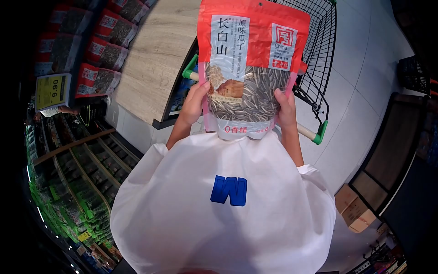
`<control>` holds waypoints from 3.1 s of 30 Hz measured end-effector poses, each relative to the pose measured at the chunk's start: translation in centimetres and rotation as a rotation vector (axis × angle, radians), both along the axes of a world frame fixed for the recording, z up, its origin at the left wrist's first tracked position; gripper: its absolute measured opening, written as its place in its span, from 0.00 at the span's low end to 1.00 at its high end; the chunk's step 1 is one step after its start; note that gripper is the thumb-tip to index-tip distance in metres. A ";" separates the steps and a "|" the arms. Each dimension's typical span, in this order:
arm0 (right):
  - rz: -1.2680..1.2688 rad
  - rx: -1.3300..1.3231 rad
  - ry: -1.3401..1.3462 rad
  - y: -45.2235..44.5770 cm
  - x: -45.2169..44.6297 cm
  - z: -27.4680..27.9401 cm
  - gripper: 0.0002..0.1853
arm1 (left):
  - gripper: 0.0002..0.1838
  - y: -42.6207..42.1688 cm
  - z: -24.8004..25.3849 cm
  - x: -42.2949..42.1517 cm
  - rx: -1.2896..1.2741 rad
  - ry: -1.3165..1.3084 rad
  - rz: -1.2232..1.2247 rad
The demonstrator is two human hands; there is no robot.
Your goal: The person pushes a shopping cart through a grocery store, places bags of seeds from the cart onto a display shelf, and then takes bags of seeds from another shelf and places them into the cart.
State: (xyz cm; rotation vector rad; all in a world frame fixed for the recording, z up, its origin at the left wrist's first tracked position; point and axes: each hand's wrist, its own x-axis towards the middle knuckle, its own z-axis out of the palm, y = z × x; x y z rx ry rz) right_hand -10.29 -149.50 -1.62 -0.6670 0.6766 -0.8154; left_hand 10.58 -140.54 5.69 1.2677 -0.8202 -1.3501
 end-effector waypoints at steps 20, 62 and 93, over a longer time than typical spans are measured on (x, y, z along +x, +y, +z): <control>0.003 0.020 -0.005 0.2 0.1 0.1 0.29 | 0.22 -0.5 0.0 0.1 0.006 -0.047 0.023; 0.514 -0.554 0.445 -1.6 8.6 -0.4 0.19 | 0.29 7.0 -3.6 13.7 -0.138 0.060 0.905; 0.893 -0.777 1.044 0.2 20.4 -3.4 0.25 | 0.23 11.7 -10.2 37.6 -0.144 -0.432 1.513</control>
